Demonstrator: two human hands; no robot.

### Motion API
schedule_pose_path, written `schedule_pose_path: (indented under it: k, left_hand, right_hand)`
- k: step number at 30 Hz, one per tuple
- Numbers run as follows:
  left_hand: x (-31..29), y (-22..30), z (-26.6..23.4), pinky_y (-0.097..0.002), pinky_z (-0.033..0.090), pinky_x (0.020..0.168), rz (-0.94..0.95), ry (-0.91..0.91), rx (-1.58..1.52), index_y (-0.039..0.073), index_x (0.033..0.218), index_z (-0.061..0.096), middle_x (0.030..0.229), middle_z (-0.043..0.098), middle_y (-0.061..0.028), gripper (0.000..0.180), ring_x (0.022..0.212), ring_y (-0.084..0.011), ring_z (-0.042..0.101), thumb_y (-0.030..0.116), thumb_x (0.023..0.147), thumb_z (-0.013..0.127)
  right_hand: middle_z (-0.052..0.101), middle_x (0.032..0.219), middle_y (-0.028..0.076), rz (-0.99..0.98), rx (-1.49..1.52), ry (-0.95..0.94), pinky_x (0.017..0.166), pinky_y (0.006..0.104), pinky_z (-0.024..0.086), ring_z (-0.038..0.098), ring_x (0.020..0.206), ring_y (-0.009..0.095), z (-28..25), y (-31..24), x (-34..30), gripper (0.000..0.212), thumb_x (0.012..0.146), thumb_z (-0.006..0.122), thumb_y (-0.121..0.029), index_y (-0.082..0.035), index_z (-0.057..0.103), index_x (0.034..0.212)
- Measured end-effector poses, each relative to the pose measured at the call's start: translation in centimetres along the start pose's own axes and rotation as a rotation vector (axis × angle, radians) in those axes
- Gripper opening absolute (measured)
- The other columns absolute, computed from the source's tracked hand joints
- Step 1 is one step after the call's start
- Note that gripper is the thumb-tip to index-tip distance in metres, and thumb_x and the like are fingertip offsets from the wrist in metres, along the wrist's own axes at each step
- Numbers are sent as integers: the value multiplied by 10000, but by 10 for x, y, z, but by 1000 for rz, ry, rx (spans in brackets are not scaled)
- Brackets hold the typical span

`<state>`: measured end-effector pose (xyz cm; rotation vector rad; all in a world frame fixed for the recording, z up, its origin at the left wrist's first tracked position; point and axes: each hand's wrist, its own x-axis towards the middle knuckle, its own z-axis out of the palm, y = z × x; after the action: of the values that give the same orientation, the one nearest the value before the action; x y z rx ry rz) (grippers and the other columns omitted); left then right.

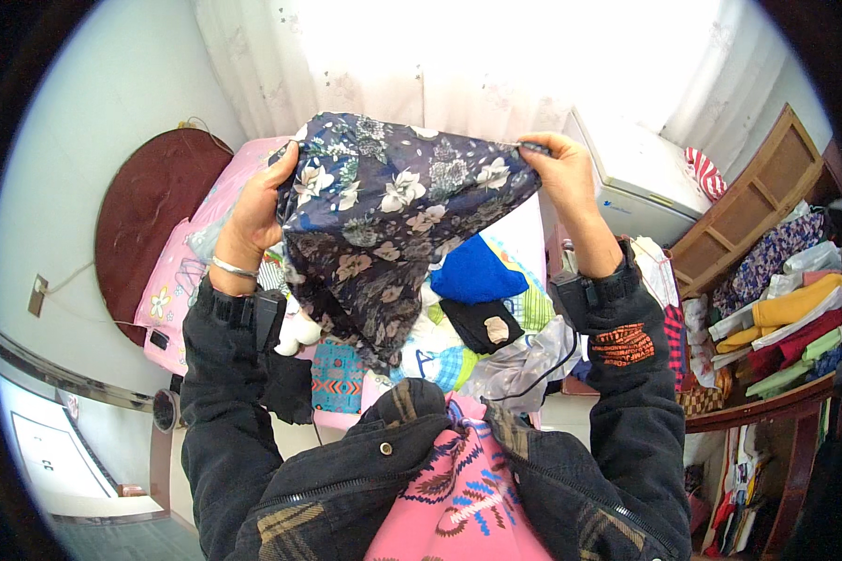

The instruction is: The person folds several garments on a bed, including a patterned blue cloth, a beige top, and a dark floral top. Each item is unfolded, smoothed, and folded into a compact shape before being placed on a growing pile.

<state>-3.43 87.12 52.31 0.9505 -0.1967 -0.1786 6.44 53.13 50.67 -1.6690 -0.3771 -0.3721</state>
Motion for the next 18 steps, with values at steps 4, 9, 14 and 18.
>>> schedule_pose_path:
  k: [4, 9, 14, 18]
  left_hand:
    - [-1, -1, 4, -406, 526, 845, 120, -103, -92, 11, 1207, 495, 1131, 602, -145, 421, 965, -254, 630, 343, 972, 388]
    - [14, -23, 33, -403, 512, 854, 118, -221, -222, 24, 1195, 512, 1073, 623, -135, 467, 943, -256, 625, 401, 973, 349]
    - [23, -50, 59, -405, 481, 910, -123, -329, -249, 24, 1208, 513, 1149, 599, -129, 487, 1015, -252, 603, 413, 971, 341]
    - [20, -42, 54, -407, 496, 891, -126, -388, -255, 26, 1211, 509, 1153, 594, -133, 478, 1018, -256, 601, 403, 976, 334]
  right_hand:
    - [629, 695, -1, -539, -131, 302, 533, 194, 410, 526, 611, 51, -18, -17, -3, 109, 791, 665, -53, -9, 684, 889]
    - [622, 846, 73, 102, 875, 124, 747, 289, 469, 586, 774, 160, 16, -4, -63, 284, 919, 485, -302, -41, 565, 1000]
    - [663, 945, 65, 964, 752, -916, 675, 262, 519, 630, 762, 137, 74, 20, -138, 241, 928, 481, -197, -27, 614, 1034]
    - [646, 963, 48, 797, 1009, -956, 826, 285, 494, 611, 895, 143, 52, 6, -130, 280, 910, 536, -225, -5, 587, 1075]
